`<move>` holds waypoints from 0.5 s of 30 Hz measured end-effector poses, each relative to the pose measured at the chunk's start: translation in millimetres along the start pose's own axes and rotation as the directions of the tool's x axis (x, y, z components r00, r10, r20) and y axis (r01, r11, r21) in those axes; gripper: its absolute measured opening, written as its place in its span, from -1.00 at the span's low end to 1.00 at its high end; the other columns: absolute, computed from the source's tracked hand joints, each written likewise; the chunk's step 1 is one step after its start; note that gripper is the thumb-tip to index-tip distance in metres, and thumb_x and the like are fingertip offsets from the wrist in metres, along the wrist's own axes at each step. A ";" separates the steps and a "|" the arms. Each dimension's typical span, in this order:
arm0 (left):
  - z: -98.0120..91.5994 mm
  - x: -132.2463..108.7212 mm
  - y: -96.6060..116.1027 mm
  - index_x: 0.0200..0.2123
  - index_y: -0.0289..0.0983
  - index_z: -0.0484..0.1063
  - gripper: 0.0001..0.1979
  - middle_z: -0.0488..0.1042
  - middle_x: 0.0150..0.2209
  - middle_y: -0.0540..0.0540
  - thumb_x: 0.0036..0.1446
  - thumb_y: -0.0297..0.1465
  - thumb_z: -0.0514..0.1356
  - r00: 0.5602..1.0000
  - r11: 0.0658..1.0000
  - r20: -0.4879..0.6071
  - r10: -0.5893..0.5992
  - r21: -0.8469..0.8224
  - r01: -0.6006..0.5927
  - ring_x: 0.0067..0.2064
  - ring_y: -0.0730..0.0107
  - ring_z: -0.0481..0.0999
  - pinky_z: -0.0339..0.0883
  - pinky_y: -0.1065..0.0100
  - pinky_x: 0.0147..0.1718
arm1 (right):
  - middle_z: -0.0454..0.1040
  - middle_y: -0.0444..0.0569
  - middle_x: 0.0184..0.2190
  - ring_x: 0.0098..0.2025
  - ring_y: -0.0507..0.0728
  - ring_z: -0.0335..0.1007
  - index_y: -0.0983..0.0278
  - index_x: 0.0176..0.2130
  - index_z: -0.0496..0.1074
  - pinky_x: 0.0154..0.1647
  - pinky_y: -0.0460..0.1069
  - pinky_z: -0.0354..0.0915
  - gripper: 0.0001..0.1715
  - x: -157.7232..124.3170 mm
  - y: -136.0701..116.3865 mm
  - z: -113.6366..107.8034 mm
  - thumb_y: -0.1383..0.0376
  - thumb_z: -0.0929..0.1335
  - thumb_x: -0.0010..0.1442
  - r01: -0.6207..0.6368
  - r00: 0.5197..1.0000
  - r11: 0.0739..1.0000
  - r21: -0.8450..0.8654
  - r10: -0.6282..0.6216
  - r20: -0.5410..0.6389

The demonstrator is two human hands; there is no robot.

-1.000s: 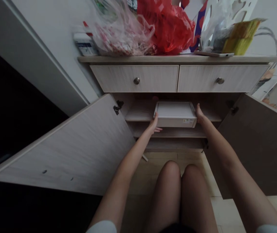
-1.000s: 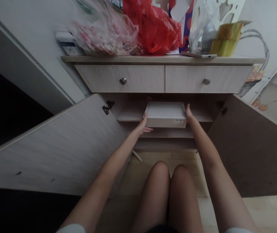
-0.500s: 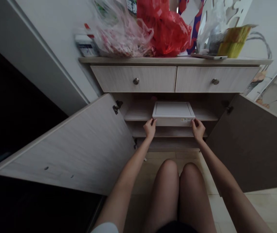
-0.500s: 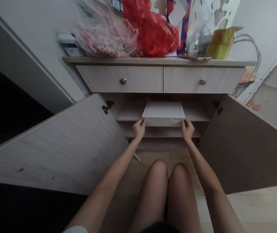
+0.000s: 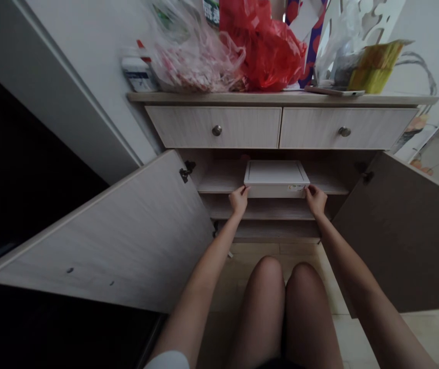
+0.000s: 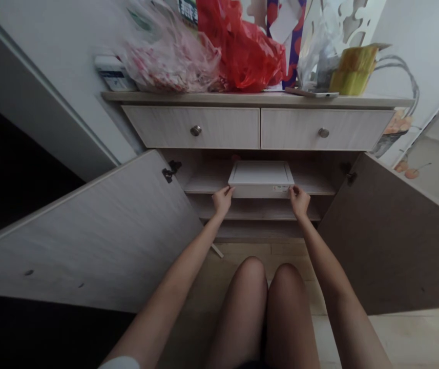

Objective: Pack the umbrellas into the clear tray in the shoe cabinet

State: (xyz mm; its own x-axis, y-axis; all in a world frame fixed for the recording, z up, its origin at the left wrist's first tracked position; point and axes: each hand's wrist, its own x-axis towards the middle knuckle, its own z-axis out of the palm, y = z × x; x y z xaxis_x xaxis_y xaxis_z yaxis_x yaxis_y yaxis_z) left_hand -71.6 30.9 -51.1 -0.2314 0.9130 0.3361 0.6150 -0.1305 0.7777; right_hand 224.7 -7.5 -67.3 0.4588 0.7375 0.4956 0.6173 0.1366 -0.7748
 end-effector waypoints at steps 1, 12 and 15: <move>1.7 5.1 0.1 0.04 -0.28 0.54 -0.62 0.55 0.02 -0.30 0.24 -0.22 0.20 1.000 1.000 0.004 0.002 -0.014 -0.002 0.09 0.05 0.53 0.35 0.16 0.07 | 0.59 0.24 -0.20 -0.19 0.29 0.53 0.38 -0.14 0.55 -0.08 0.12 0.35 -0.39 5.5 -0.8 2.2 -0.05 0.23 0.21 -0.003 1.000 1.000 -0.008 0.003 0.007; 29.2 60.8 -5.6 -0.05 -0.35 0.57 -0.72 0.55 0.01 -0.33 0.18 -0.39 0.25 1.000 0.992 -0.007 -0.009 -0.126 0.008 0.05 0.07 0.55 0.37 0.16 0.06 | 0.57 0.29 -0.20 -0.17 0.29 0.49 0.42 -0.11 0.52 -0.11 0.07 0.29 -0.52 49.4 -5.5 35.6 0.16 0.20 0.24 0.006 0.999 0.983 -0.183 0.000 0.032; 37.8 75.6 -7.4 -0.05 -0.37 0.57 -0.72 0.57 -0.02 -0.33 0.17 -0.43 0.24 1.000 0.985 0.005 -0.018 -0.170 0.019 0.02 0.09 0.58 0.41 0.18 0.01 | 0.56 0.28 -0.22 -0.18 0.29 0.49 0.40 -0.15 0.52 -0.13 0.07 0.29 -0.55 59.1 -5.1 43.9 0.19 0.19 0.24 0.004 1.000 0.974 -0.225 0.003 0.030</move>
State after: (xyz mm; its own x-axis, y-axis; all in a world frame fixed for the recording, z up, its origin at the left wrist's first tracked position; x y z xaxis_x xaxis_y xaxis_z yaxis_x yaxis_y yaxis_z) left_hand -65.1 115.4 -51.5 -0.2391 0.9170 0.3192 0.4734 -0.1770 0.8629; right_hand 220.7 64.4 -51.3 0.4413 0.7574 0.4813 0.7468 -0.0127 -0.6649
